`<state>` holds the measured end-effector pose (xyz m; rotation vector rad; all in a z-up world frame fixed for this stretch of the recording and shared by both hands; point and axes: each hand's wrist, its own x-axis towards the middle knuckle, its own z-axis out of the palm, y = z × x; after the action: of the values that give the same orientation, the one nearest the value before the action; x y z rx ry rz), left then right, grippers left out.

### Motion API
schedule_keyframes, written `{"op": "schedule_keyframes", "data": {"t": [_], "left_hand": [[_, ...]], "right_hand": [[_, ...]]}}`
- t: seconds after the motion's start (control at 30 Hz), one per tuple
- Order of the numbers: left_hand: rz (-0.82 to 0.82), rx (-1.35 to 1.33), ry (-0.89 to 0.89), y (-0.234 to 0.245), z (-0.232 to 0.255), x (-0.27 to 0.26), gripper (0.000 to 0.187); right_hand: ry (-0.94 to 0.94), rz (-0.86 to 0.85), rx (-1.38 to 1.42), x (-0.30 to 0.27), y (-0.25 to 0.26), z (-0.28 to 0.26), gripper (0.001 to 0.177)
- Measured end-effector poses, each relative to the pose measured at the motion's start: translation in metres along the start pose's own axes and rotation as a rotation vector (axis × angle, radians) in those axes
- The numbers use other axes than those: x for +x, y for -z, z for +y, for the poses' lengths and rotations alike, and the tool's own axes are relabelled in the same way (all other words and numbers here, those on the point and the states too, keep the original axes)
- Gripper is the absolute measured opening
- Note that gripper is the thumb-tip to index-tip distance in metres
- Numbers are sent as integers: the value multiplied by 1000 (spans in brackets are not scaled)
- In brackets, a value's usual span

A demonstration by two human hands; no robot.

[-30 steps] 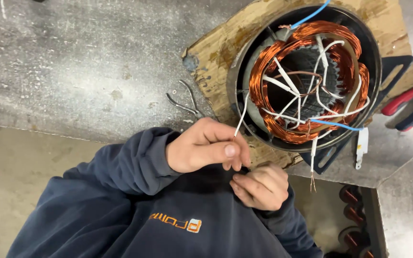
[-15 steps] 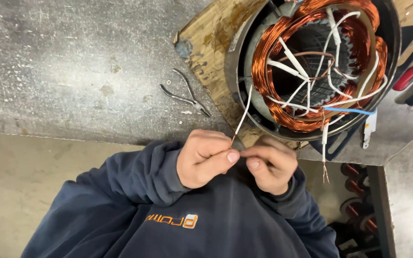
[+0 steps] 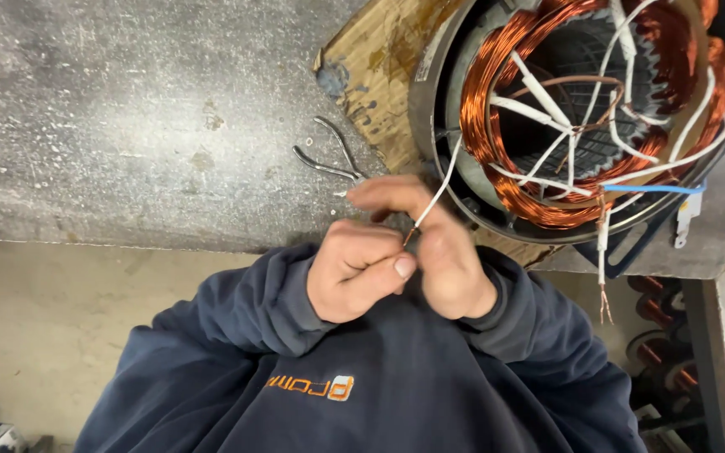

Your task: The person works on a motor stator, stripping the insulation from the ends of copper wires using a utility knife. They then use pliers to bend and shape the exposed wire ends, preparing them for connection.

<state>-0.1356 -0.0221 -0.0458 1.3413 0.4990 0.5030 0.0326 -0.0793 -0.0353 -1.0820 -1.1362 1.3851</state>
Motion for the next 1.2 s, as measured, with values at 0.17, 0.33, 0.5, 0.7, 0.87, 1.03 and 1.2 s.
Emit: {"op": "schedule_keyframes", "data": {"t": [0.17, 0.33, 0.5, 0.7, 0.87, 1.03, 1.2], "left_hand": [[-21, -70, -41, -8, -25, -16, 23], [-213, -67, -88, 4, -12, -10, 16], [-442, 214, -167, 47, 19, 16, 11], [-467, 53, -128, 63, 31, 26, 12], [-162, 125, 69, 57, 29, 28, 15], [-110, 172, 57, 48, 24, 35, 20], [-206, 11, 155, 21, 31, 43, 23]], "right_hand": [[9, 81, 143, -8, -9, 14, 55], [-92, 96, 311, -23, -6, 20, 55], [-54, 197, 486, -38, -18, 40, 57], [-280, 294, 670, -49, -23, 36, 60], [-474, 163, 671, -68, -25, 64, 55], [-340, 37, 573, -82, -11, 59, 54], [-368, 74, 538, -88, -9, 79, 50]]}}
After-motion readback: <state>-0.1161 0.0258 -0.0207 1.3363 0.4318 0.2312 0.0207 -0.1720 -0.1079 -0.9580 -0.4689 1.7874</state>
